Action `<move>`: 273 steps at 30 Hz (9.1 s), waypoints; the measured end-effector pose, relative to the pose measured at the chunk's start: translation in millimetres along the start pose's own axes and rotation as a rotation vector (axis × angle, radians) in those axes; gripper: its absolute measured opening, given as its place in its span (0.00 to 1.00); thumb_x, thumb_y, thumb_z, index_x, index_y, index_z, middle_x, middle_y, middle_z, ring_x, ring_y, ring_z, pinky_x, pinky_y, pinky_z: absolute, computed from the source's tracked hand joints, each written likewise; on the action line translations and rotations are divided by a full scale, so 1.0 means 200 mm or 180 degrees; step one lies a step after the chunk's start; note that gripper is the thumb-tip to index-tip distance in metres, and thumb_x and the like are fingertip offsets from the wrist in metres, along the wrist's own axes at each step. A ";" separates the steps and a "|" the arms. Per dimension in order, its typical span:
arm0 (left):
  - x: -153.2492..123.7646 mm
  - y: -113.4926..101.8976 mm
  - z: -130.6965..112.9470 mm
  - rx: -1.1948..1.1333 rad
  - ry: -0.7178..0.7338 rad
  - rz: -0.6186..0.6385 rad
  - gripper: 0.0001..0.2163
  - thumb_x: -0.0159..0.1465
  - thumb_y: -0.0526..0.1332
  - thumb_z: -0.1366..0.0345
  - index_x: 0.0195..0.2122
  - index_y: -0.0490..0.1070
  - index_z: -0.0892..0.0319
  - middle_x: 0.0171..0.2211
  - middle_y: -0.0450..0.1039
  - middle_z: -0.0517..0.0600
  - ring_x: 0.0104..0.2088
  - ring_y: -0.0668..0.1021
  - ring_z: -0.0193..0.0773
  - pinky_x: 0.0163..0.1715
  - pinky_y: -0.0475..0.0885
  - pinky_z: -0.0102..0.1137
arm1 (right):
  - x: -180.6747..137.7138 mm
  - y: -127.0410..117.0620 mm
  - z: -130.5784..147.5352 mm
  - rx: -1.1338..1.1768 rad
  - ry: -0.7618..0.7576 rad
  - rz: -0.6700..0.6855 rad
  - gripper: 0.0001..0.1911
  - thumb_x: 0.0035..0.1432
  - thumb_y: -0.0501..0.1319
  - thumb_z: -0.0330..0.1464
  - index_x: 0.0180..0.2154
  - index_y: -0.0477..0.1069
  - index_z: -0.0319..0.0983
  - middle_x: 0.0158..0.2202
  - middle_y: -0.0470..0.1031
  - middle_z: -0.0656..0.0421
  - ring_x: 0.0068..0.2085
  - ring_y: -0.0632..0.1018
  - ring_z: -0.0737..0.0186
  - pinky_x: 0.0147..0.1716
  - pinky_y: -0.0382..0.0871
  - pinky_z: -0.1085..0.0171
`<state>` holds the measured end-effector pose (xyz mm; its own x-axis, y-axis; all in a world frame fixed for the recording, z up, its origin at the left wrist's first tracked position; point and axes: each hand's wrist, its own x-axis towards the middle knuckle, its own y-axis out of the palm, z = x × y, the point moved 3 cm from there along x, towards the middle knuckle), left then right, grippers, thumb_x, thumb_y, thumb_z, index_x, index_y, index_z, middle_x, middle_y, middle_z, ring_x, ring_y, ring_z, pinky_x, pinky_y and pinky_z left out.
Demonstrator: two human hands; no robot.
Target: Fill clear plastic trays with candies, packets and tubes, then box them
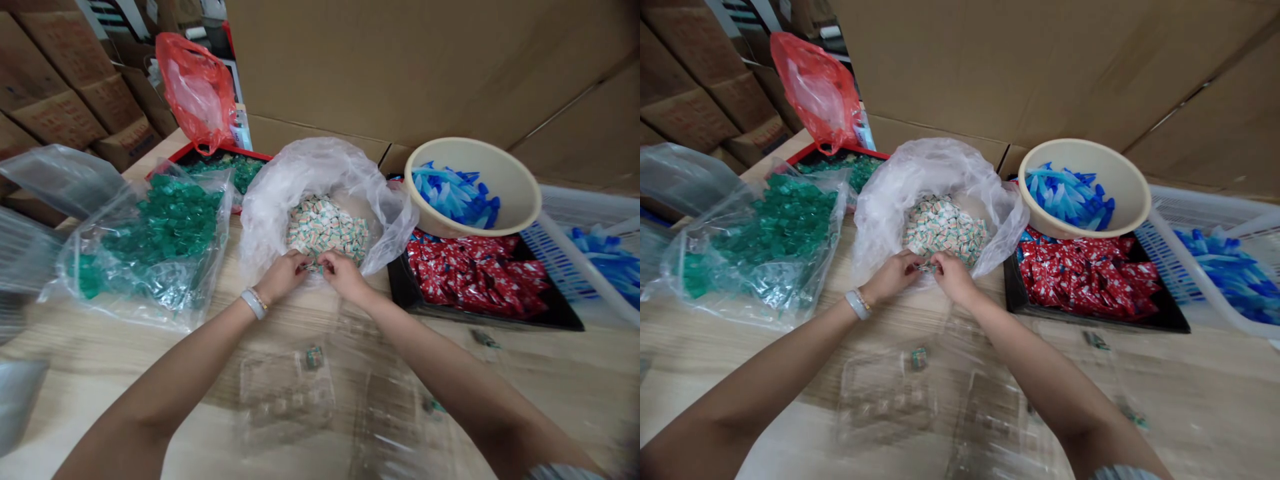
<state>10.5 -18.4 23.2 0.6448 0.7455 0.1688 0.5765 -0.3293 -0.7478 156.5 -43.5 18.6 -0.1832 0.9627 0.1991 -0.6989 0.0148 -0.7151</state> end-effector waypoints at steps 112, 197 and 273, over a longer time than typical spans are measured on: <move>-0.06 0.03 -0.04 0.0617 -0.0359 0.0451 0.08 0.52 0.53 0.74 0.29 0.70 0.63 0.29 0.70 0.52 0.29 0.71 0.35 0.31 0.63 0.27 | 0.02 -0.11 0.01 -0.0823 -0.0066 0.0570 0.08 0.53 0.53 0.25 0.30 0.70 0.37 0.28 0.70 0.59 0.32 0.70 0.66 0.34 0.62 0.67; -0.11 -0.03 0.06 -0.1578 -0.0467 0.0521 0.04 0.54 0.55 0.69 0.27 0.69 0.62 0.27 0.69 0.46 0.28 0.69 0.32 0.31 0.64 0.25 | 0.19 -0.11 0.01 -0.0566 0.0210 0.1177 0.08 0.49 0.53 0.26 0.33 0.67 0.37 0.26 0.68 0.60 0.29 0.69 0.66 0.32 0.64 0.66; -0.21 -0.07 -0.03 -0.0283 -0.0109 0.0453 0.09 0.56 0.51 0.75 0.32 0.69 0.62 0.36 0.71 0.51 0.35 0.72 0.36 0.37 0.65 0.28 | -0.02 0.12 0.15 -0.1320 -0.0207 0.0364 0.11 0.52 0.55 0.29 0.40 0.69 0.38 0.38 0.69 0.54 0.42 0.67 0.58 0.42 0.58 0.61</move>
<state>-21.8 -48.9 30.6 0.7065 0.7065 0.0420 0.5236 -0.4819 -0.7026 120.4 -54.6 20.5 -0.2957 0.9456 0.1354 -0.3372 0.0292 -0.9410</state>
